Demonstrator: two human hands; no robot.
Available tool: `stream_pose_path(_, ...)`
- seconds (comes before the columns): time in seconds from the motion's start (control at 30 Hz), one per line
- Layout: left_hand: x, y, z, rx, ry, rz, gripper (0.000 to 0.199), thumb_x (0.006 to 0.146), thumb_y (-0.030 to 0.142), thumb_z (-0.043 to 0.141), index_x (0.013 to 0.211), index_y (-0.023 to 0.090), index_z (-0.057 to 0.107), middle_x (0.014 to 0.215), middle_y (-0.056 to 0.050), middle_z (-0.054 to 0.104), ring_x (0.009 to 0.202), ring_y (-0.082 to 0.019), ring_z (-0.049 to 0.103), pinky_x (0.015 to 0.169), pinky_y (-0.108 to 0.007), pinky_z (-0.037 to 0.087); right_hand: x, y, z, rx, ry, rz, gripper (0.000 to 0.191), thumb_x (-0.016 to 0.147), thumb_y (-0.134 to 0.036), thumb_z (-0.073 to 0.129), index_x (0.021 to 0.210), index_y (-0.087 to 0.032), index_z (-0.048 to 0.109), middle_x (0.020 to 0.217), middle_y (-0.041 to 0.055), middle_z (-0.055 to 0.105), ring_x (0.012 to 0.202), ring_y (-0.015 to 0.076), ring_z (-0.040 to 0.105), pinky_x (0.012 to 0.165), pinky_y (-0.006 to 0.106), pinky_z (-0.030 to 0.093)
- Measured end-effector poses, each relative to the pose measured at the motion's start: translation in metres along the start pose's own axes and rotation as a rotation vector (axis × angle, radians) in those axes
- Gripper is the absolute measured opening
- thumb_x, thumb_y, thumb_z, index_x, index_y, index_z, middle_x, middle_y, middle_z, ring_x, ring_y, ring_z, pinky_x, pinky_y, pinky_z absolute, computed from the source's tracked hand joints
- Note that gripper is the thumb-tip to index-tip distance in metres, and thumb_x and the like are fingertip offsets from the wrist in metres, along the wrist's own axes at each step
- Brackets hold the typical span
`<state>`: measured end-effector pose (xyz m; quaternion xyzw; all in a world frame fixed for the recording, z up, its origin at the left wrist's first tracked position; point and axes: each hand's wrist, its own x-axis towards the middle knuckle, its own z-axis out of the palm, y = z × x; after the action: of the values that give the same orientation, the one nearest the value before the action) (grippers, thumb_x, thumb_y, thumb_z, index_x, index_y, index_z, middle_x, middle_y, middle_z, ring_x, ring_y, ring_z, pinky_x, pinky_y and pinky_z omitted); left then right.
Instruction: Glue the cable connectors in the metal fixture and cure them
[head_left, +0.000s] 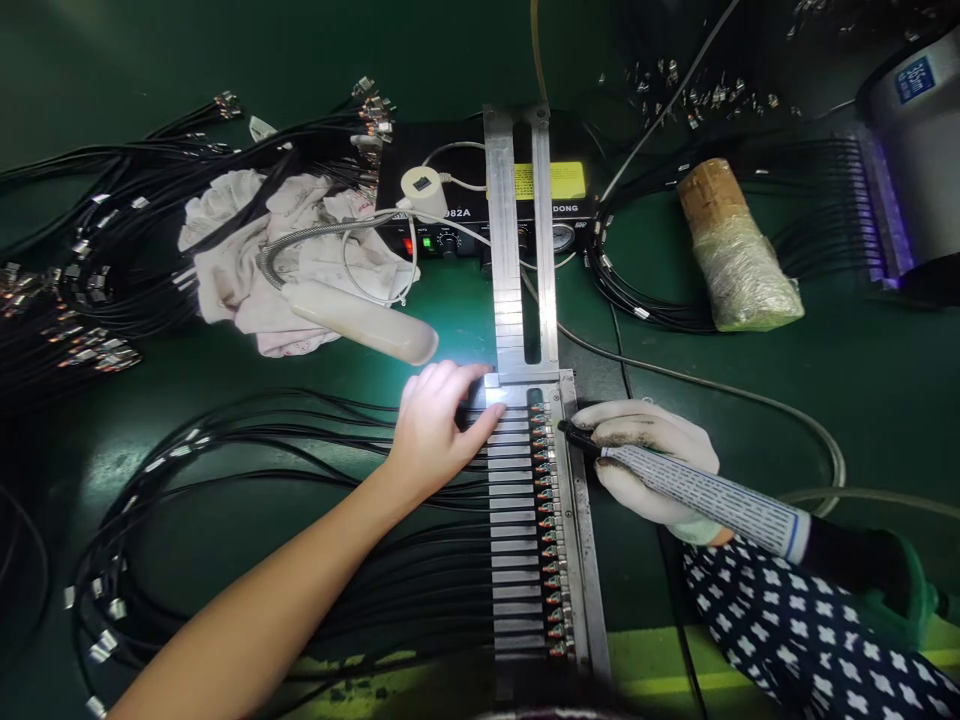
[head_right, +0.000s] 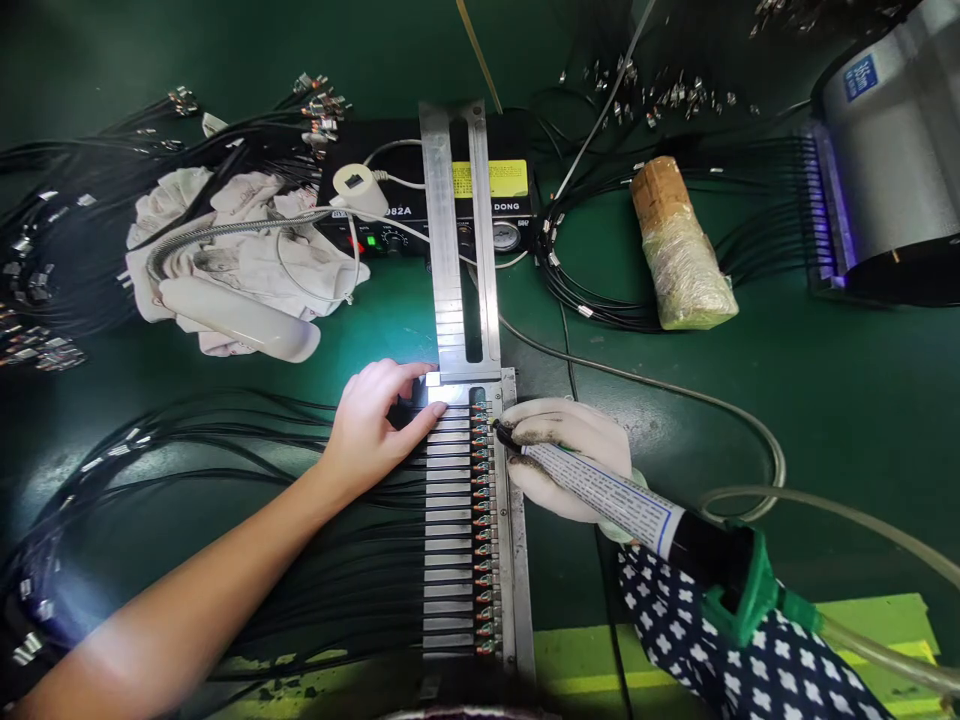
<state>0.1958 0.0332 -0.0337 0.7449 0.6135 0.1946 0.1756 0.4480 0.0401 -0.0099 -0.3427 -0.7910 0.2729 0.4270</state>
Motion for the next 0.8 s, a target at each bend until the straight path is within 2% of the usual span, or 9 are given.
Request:
stream_pose_path(0.37,0.000,0.000,0.000,-0.002,0.008,0.008,0.034,0.090,0.043,0.058,0.114,0.019,0.060,0.086,-0.002,0.056,0.085,-0.020,0.054,0.074,-0.033,0.036,-0.011,-0.009,-0.007,0.091,0.064,0.010,0.014,0.083,-0.020,0.069,0.097,-0.020,0.066,0.098,0.0090,0.074,0.085,0.0227,0.072,0.072,0.033,0.063)
stream_pose_path(0.57,0.000,-0.002,0.000,-0.009,0.003,-0.002,0.035,0.090,0.043,0.058,0.115,0.020,0.061,0.085,-0.002,0.055,0.082,-0.020,0.053,0.075,-0.033,0.036,-0.017,-0.007,0.000,0.034,-0.031,-0.092,0.019,0.081,-0.020,0.073,0.099,-0.020,0.065,0.098,0.0089,0.073,0.088,0.0219,0.072,0.078,0.034,0.063)
stream_pose_path(0.8,0.000,0.000,-0.001,-0.005,0.005,0.002,0.034,0.090,0.043,0.057,0.115,0.020,0.060,0.085,-0.002,0.055,0.082,-0.019,0.052,0.075,-0.033,0.036,-0.018,-0.005,0.001,0.020,-0.033,-0.070,0.020,0.081,-0.017,0.074,0.099,-0.018,0.065,0.102,0.0099,0.072,0.092,0.0213,0.071,0.081,0.033,0.062)
